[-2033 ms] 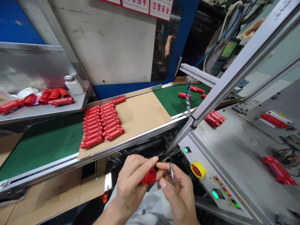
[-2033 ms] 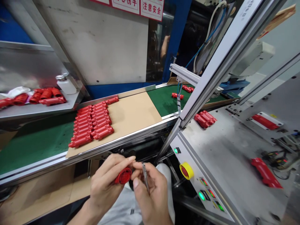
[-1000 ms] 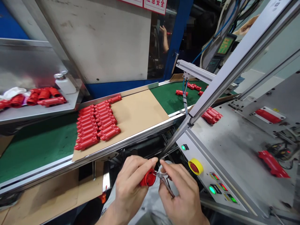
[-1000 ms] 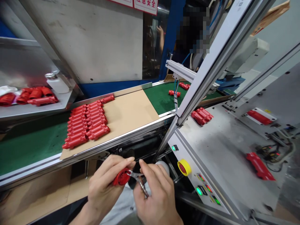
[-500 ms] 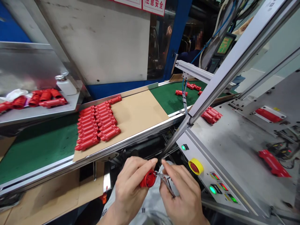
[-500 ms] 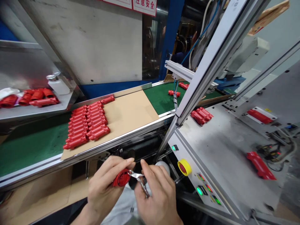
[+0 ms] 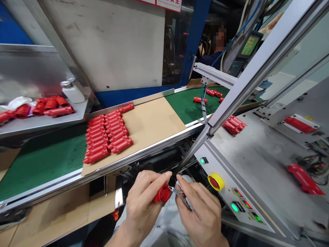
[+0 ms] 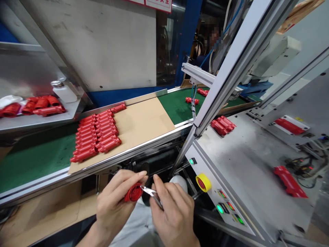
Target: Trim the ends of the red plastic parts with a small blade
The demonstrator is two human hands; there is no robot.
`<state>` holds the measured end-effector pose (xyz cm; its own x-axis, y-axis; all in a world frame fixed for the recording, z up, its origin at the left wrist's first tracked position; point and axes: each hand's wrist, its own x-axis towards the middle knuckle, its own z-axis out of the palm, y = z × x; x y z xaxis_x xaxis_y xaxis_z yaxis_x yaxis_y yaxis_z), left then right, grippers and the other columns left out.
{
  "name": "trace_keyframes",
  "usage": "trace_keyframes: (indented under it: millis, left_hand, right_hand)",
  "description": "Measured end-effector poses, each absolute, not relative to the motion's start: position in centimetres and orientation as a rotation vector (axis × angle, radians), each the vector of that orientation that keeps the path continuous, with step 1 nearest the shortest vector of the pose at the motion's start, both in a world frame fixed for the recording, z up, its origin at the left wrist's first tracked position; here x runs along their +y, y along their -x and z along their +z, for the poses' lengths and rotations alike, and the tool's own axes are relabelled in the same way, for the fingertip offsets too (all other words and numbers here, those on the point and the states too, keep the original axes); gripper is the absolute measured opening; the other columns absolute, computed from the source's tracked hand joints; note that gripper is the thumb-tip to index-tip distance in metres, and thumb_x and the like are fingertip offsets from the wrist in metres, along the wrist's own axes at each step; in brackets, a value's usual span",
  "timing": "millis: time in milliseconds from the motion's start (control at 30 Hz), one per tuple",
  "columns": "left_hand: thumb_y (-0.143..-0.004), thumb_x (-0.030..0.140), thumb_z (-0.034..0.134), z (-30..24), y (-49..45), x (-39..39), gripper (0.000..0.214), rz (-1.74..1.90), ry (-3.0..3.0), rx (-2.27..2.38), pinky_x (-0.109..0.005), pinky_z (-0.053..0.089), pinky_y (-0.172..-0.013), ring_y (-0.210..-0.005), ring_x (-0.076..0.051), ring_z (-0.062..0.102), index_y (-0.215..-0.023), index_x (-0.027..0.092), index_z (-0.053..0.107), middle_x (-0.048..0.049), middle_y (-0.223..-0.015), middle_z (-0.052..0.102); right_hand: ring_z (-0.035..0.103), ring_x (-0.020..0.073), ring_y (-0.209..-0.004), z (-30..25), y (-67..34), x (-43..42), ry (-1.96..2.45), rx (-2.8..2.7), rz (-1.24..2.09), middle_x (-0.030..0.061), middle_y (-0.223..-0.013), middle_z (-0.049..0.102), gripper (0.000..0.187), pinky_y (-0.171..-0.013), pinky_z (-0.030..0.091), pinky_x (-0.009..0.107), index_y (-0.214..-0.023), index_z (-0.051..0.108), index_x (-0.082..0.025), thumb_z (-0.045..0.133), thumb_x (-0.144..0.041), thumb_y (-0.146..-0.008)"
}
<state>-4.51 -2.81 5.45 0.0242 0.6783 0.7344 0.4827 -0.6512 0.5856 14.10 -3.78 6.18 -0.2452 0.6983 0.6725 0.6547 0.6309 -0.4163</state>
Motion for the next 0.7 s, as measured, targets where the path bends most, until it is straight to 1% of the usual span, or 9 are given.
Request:
trace_keyframes:
  millis: [67, 133, 200, 267, 333, 400, 533, 600, 700]
  left_hand:
    - [-0.090, -0.012, 0.067, 5.5, 4.6, -2.8, 0.059, 1.692, -2.116, 1.222, -0.033, 0.054, -0.078, -0.089, -0.018, 0.067, -0.139, 0.021, 0.071, -0.0056, -0.101, 0.074]
    - [-0.091, -0.011, 0.068, 5.4, 4.7, -2.8, 0.059, 1.684, -2.115, 1.228, -0.033, 0.055, -0.078, -0.089, -0.018, 0.067, -0.140, 0.023, 0.070, -0.0052, -0.100, 0.075]
    - [-0.092, -0.009, 0.068, 5.4, 4.8, -2.7, 0.059, 1.667, -2.100, 1.241, -0.033, 0.056, -0.078, -0.089, -0.018, 0.068, -0.140, 0.024, 0.071, -0.0050, -0.101, 0.075]
    - [-0.092, -0.009, 0.067, 5.3, 4.9, -2.7, 0.058, 1.658, -2.079, 1.250, -0.033, 0.056, -0.079, -0.090, -0.018, 0.068, -0.139, 0.025, 0.071, -0.0048, -0.101, 0.075]
    - [-0.092, -0.010, 0.066, 5.2, 4.9, -2.7, 0.059, 1.668, -2.060, 1.246, -0.032, 0.056, -0.078, -0.089, -0.018, 0.068, -0.139, 0.025, 0.071, -0.0045, -0.101, 0.075]
    - [-0.091, -0.011, 0.066, 5.3, 4.9, -2.7, 0.059, 1.680, -2.053, 1.230, -0.032, 0.056, -0.079, -0.089, -0.018, 0.068, -0.138, 0.025, 0.072, -0.0044, -0.101, 0.075]
    - [-0.090, -0.010, 0.069, 5.5, 4.7, -2.7, 0.058, 1.676, -2.036, 1.217, -0.032, 0.056, -0.079, -0.090, -0.018, 0.068, -0.138, 0.024, 0.072, -0.0043, -0.102, 0.075]
    - [-0.090, -0.011, 0.069, 5.6, 4.7, -2.7, 0.058, 1.679, -2.031, 1.214, -0.033, 0.056, -0.078, -0.090, -0.018, 0.068, -0.136, 0.023, 0.072, -0.0041, -0.102, 0.075]
    - [-0.089, -0.012, 0.070, 5.7, 4.7, -2.8, 0.057, 1.683, -2.054, 1.219, -0.034, 0.054, -0.078, -0.090, -0.018, 0.067, -0.134, 0.022, 0.073, -0.0038, -0.101, 0.075]
  right_hand:
    - [0.070, 0.0164, -0.073, 6.0, -13.9, -3.7, 1.051, -1.939, 0.088, 0.0050, -0.087, 0.077, 0.055, -0.069, 0.059, 0.031, -0.145, 0.065, -0.015, 0.071, -0.001, -0.093]
    - [0.071, 0.0153, -0.072, 6.0, -13.7, -3.6, 1.043, -1.888, 0.186, 0.0040, -0.086, 0.078, 0.051, -0.068, 0.060, 0.029, -0.142, 0.068, -0.018, 0.070, -0.002, -0.094]
    - [0.074, 0.0142, -0.071, 6.3, -13.6, -3.5, 1.075, -1.793, 0.370, 0.0033, -0.088, 0.080, 0.039, -0.067, 0.061, 0.025, -0.132, 0.075, -0.022, 0.071, -0.008, -0.096]
    - [0.077, 0.0143, -0.072, 6.9, -13.8, -3.4, 1.150, -1.679, 0.544, 0.0025, -0.090, 0.082, 0.024, -0.065, 0.062, 0.022, -0.120, 0.080, -0.025, 0.073, -0.018, -0.098]
    - [0.077, 0.0151, -0.074, 7.5, -14.2, -3.4, 1.207, -1.627, 0.625, 0.0021, -0.091, 0.082, 0.019, -0.063, 0.062, 0.022, -0.117, 0.082, -0.027, 0.074, -0.026, -0.099]
    - [0.077, 0.0161, -0.079, 7.9, -14.5, -3.5, 1.192, -1.667, 0.609, 0.0028, -0.094, 0.081, 0.026, -0.067, 0.064, 0.024, -0.124, 0.079, -0.027, 0.072, -0.026, -0.100]
    - [0.075, 0.0195, -0.097, 7.8, -14.6, -3.7, 1.112, -1.849, 0.429, 0.0076, -0.108, 0.078, 0.046, -0.085, 0.066, 0.033, -0.143, 0.068, -0.023, 0.068, -0.015, -0.098]
    - [0.073, 0.0217, -0.099, 7.6, -14.5, -3.8, 1.101, -1.908, 0.306, 0.0096, -0.110, 0.077, 0.051, -0.087, 0.064, 0.038, -0.147, 0.065, -0.021, 0.067, -0.011, -0.097]
    - [0.070, 0.0233, -0.096, 7.5, -14.5, -3.9, 1.095, -1.948, 0.194, 0.0103, -0.107, 0.077, 0.056, -0.084, 0.062, 0.041, -0.148, 0.063, -0.019, 0.067, -0.006, -0.094]
